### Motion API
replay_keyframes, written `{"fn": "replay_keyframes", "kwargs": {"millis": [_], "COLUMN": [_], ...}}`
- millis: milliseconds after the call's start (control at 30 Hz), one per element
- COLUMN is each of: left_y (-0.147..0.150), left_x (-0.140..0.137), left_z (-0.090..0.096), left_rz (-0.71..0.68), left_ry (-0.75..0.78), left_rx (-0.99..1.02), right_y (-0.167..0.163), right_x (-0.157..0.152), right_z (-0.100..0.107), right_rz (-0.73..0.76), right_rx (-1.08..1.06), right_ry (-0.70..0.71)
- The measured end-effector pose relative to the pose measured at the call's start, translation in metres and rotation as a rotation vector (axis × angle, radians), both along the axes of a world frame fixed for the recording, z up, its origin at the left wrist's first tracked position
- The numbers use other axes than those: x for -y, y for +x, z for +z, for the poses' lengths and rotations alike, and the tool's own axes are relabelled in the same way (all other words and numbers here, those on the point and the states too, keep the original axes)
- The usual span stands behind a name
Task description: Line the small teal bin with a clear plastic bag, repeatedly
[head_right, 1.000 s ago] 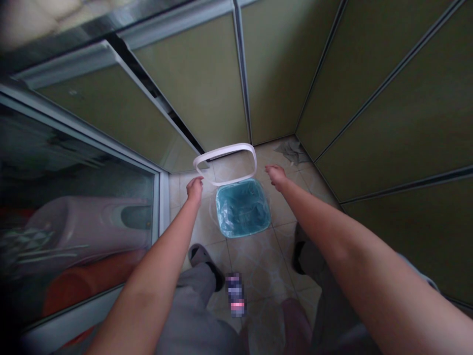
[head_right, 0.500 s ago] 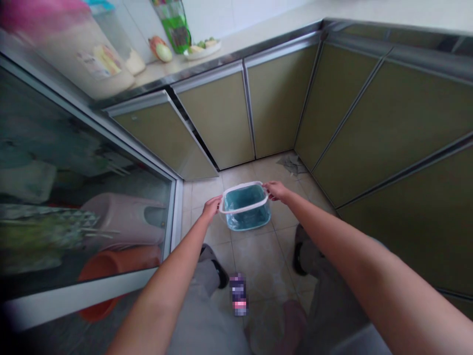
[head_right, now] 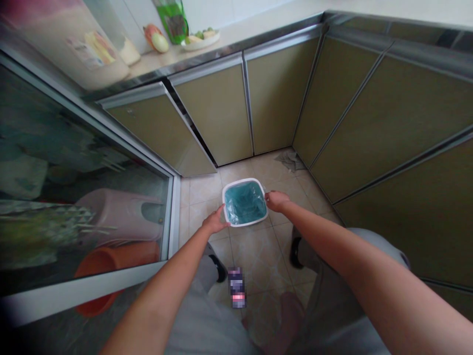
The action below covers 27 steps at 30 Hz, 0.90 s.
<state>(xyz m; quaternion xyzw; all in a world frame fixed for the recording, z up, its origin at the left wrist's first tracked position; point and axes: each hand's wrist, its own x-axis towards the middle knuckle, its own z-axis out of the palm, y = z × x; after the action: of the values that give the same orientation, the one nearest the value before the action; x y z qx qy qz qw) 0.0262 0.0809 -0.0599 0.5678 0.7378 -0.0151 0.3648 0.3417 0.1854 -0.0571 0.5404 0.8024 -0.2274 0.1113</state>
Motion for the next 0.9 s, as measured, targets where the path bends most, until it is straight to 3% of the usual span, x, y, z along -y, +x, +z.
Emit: {"fn": "replay_keyframes", "kwargs": {"millis": [133,300,467,667,800,900], "left_y": [0.004,0.0,-0.006,-0.009,-0.008,-0.008], "left_x": [-0.009,-0.015,-0.013,-0.012,-0.013,-0.014], "left_z": [0.001,-0.009,-0.019,-0.024,-0.024,-0.024], "left_rz": [-0.023,-0.015,0.005,0.033,0.056,0.053], "left_ry": [-0.055,-0.113,-0.116,-0.112,-0.138,-0.161], "left_rx": [-0.079,-0.02,0.034,0.099,0.102,0.09], "right_y": [-0.031,-0.079,-0.13,-0.183,-0.193,-0.191], "right_x": [0.006,0.012,-0.008,-0.021,-0.008,-0.003], "right_z": [-0.009,-0.059,-0.135,-0.217,-0.248,-0.256], "right_rz": [0.152,0.289,0.202,-0.03,-0.147,-0.184], "right_rx": [-0.015,-0.136,-0.108,-0.049,-0.173,-0.244], "right_ry": [0.145,0.002,-0.232,-0.427,-0.366,-0.333]}}
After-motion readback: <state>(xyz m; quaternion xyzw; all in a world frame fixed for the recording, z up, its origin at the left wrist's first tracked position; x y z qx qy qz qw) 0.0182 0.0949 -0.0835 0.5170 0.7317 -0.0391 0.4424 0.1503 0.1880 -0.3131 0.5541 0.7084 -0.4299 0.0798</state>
